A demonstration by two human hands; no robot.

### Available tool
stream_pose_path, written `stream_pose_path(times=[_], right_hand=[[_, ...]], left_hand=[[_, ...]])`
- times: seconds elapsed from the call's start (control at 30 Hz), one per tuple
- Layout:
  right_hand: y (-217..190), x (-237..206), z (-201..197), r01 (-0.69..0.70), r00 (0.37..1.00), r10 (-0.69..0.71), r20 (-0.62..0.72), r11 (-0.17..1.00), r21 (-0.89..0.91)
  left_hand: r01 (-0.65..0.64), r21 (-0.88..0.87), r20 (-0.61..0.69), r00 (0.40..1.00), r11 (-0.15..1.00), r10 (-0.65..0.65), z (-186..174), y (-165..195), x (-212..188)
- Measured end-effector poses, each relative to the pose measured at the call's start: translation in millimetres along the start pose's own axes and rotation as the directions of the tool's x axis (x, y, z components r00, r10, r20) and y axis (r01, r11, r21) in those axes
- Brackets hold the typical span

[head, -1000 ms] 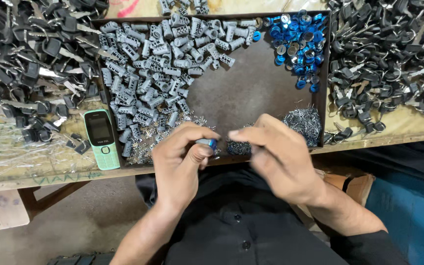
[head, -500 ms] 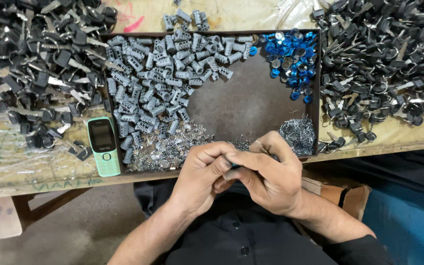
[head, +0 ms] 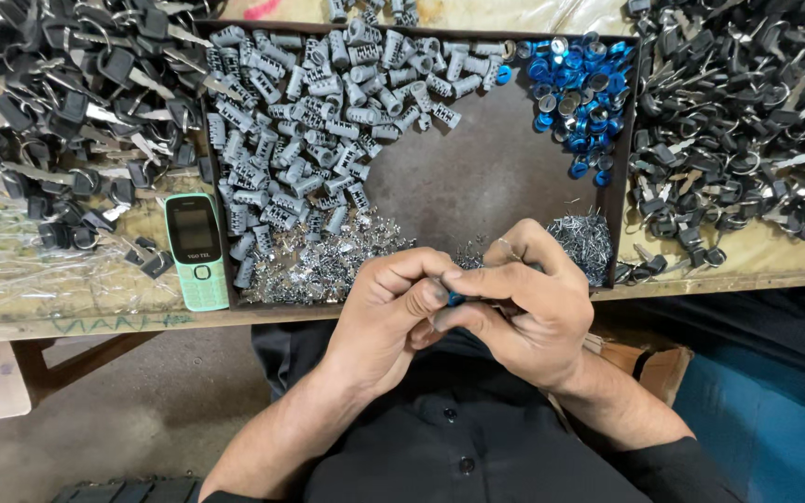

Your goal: The person assembles small key components by hand. They pick a grey plastic housing, insert a metal pin, and attach a blue cap, repeating this sequence for multiple units on a tray.

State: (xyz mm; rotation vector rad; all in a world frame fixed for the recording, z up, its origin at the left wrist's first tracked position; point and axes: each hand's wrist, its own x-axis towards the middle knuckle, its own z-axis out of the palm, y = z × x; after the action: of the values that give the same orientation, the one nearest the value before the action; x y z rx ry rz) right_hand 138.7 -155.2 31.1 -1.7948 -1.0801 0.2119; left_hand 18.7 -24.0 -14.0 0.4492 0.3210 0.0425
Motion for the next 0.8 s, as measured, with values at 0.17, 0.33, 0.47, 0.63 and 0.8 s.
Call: stream_pose_path(times=[0.17,0.33,0.47,0.63,0.8], right_hand=[[-1,0,-2,0.030,0.999,-0.033,-0.030,0.995,-0.091],[-1,2,0,0.032,0.999,-0.036,-0.032,0.992,-0.125],[-3,0,2,-0.080,0.997,0.080,0.012,0.997,-0.003],[-9,-11,0,-0.333,0.942,0.272,0.197,0.825,0.456],[-9,-11,0,-0.446,0.894,0.328,0.305,0.722,0.529]], left_hand=[[0.063,-0.032,-0.010,0.998,0.998,-0.063,-1,-2,2],[0.044,-0.038,0.028,0.999,0.998,-0.043,-4,-1,3],[-0.017,0.003,0.013,1.000,1.000,0.017,-4,5,2],[-0.071,0.017,-0.032,0.997,0.997,0.071,-2,16,4],[-0.226,0.183,-0.049,0.970,0.957,0.239,8,24,3]])
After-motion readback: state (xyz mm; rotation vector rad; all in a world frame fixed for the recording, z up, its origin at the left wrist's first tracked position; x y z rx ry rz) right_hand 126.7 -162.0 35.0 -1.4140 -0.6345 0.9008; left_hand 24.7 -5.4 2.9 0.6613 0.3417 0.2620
